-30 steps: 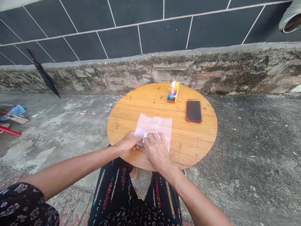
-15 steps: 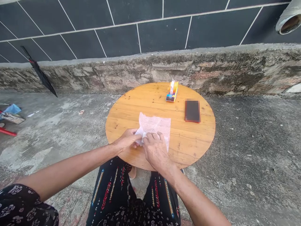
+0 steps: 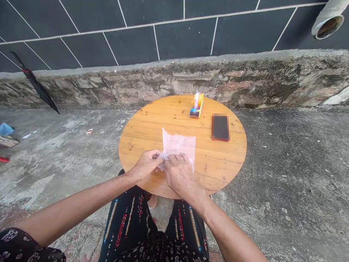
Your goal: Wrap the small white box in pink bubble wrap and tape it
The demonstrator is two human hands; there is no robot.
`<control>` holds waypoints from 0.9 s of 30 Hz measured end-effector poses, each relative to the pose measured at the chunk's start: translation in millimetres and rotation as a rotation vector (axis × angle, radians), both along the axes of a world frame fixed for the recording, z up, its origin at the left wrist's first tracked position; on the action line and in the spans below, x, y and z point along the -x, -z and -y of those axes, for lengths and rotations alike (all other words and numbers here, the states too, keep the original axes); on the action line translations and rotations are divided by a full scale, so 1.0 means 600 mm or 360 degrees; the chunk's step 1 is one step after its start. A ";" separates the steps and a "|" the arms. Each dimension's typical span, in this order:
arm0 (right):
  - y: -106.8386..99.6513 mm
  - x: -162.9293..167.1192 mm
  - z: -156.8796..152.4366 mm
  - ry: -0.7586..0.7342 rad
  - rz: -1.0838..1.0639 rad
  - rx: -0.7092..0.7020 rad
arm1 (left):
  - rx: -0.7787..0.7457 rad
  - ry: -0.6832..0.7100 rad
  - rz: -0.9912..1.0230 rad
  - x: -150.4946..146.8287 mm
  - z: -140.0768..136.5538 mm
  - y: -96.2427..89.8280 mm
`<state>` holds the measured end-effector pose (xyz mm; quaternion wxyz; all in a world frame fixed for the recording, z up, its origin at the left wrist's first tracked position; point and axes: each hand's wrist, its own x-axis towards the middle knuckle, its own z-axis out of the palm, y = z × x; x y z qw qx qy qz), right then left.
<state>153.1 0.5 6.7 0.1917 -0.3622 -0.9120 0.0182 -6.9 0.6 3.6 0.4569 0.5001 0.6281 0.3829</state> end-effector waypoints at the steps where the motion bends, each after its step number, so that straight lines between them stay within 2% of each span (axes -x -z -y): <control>1: -0.003 -0.002 -0.002 -0.0022 -0.0028 0.0029 | -0.0013 0.0019 -0.0004 0.000 0.001 0.001; 6: -0.018 -0.011 -0.012 0.0048 -0.0115 0.0242 | -0.0134 0.0164 -0.0130 -0.002 0.006 0.000; 11: -0.012 -0.019 -0.016 0.0151 -0.0308 0.0443 | -0.0201 0.0344 -0.0296 -0.002 0.020 -0.012; 15: 0.000 -0.022 -0.020 0.0157 -0.0529 0.0460 | -0.0389 0.0508 -0.0577 0.003 0.034 -0.018; 18: 0.002 -0.021 -0.021 0.0148 -0.0518 0.0420 | -0.0579 0.0625 -0.0876 0.002 0.045 -0.014; 24: 0.000 -0.022 -0.018 0.0140 -0.0503 0.0371 | -0.1012 0.0584 -0.1439 -0.010 0.057 0.013; 27: 0.000 -0.021 -0.017 0.0117 -0.0513 0.0374 | -0.1209 0.0570 -0.1622 -0.013 0.055 0.022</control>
